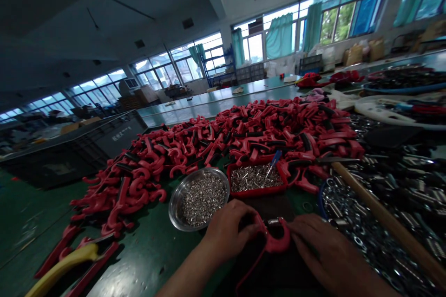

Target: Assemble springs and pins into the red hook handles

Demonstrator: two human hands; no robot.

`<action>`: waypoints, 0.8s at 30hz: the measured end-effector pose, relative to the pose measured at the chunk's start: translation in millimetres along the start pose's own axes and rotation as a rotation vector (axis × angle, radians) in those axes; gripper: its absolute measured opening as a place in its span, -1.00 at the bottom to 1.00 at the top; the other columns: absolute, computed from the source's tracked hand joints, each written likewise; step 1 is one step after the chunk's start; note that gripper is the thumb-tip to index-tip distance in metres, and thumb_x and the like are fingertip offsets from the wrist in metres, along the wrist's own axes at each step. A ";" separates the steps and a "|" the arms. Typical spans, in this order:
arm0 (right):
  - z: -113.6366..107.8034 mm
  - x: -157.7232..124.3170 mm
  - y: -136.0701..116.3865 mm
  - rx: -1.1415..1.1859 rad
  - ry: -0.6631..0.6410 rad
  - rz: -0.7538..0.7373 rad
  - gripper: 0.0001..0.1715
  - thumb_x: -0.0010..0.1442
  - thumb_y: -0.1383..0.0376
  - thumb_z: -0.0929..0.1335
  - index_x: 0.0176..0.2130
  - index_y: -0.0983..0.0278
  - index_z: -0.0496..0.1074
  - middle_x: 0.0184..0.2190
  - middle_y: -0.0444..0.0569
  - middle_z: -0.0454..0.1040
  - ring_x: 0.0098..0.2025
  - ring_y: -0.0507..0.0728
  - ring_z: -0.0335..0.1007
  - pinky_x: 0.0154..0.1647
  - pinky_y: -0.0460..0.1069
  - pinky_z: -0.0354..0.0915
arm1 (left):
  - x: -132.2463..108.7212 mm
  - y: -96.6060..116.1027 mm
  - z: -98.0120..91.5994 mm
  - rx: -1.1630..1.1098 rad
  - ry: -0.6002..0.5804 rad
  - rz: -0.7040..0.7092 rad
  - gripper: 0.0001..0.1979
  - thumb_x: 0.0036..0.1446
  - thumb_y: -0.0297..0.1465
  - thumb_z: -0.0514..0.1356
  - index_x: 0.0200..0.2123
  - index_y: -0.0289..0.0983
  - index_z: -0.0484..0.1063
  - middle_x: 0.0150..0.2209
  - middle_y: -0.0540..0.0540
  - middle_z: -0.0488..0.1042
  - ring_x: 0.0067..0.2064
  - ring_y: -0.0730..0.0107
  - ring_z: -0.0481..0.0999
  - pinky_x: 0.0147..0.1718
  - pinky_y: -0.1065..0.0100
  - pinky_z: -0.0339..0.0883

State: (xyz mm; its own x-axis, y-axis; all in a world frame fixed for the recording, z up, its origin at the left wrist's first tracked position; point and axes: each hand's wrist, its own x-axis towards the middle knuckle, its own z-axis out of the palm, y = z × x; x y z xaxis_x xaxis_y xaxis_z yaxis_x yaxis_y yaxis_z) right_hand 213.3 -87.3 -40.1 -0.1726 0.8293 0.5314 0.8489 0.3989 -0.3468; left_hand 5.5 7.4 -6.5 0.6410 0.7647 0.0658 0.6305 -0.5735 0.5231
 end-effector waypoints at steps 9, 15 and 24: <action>-11.5 5.1 10.1 -0.111 -0.107 0.116 -0.69 0.20 0.34 0.13 -0.22 0.25 0.40 -0.29 0.02 0.45 -0.26 0.16 0.41 -0.28 0.11 0.39 | -8.3 -4.0 10.3 -0.042 -0.042 -0.126 -0.46 0.08 -0.20 0.07 0.13 -0.24 0.14 -0.11 -0.12 0.35 -0.34 0.42 0.39 -0.25 0.32 0.27; -25.3 1.4 25.9 -0.205 -0.306 0.246 -0.67 0.11 0.38 0.15 -0.27 0.22 0.44 -0.33 -0.01 0.47 -0.29 0.18 0.42 -0.26 0.14 0.37 | -6.9 -4.2 10.1 -0.135 -0.056 -0.162 -0.38 -0.04 -0.23 0.16 0.10 -0.31 0.17 0.03 -0.18 0.27 -0.34 0.43 0.37 -0.27 0.34 0.30; -15.9 12.0 2.4 -0.112 -0.325 0.131 -0.68 0.14 0.39 0.15 -0.22 0.18 0.42 -0.35 -0.03 0.47 -0.32 0.15 0.42 -0.31 0.09 0.38 | -18.4 -5.2 19.2 -0.188 0.016 -0.200 -0.41 -0.05 -0.24 0.17 0.07 -0.29 0.20 0.01 -0.18 0.29 -0.39 0.46 0.37 -0.33 0.37 0.32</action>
State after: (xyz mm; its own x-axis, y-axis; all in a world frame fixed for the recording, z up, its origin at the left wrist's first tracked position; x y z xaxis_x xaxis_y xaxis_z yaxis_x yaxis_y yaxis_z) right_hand 221.2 -82.6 -22.2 -0.1937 0.9587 0.2085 0.9204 0.2511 -0.2996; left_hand -1.1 -9.3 -26.7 0.5042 0.8626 -0.0424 0.6505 -0.3470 0.6757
